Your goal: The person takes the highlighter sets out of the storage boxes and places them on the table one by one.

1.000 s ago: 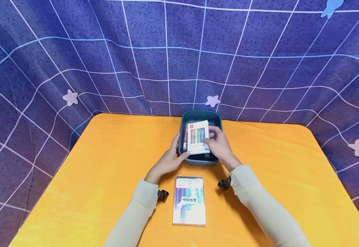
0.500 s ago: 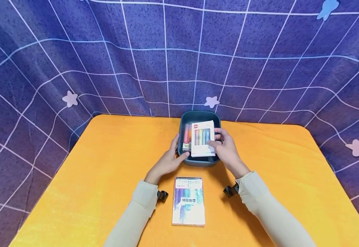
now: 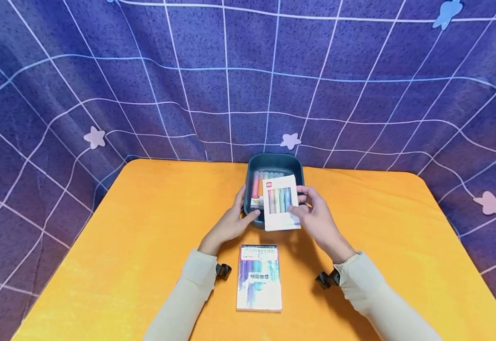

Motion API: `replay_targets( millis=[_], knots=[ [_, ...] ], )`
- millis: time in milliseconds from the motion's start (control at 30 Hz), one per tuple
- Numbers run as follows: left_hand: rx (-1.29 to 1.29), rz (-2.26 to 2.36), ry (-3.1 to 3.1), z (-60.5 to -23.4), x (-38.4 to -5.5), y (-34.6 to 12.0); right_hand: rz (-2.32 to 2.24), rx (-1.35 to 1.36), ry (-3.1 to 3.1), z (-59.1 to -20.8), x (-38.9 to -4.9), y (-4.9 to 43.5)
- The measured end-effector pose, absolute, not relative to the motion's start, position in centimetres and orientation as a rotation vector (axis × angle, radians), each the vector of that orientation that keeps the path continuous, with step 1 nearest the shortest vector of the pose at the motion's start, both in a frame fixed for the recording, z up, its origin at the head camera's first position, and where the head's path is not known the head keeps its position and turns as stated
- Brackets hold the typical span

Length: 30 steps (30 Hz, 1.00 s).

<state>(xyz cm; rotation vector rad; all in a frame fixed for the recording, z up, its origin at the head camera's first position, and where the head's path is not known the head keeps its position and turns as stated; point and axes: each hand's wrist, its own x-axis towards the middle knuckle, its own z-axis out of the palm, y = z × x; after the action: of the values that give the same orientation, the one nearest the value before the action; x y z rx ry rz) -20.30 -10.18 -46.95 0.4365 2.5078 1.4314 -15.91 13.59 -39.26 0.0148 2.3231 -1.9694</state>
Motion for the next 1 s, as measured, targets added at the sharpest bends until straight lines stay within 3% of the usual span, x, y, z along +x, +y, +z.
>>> replay_targets(
  millis=[1000],
  knots=[
    [0.441, 1.41, 2.511, -46.8, -20.3, -10.3, -1.904, 0.075, 2.23, -40.7, -10.2, 15.1]
  ],
)
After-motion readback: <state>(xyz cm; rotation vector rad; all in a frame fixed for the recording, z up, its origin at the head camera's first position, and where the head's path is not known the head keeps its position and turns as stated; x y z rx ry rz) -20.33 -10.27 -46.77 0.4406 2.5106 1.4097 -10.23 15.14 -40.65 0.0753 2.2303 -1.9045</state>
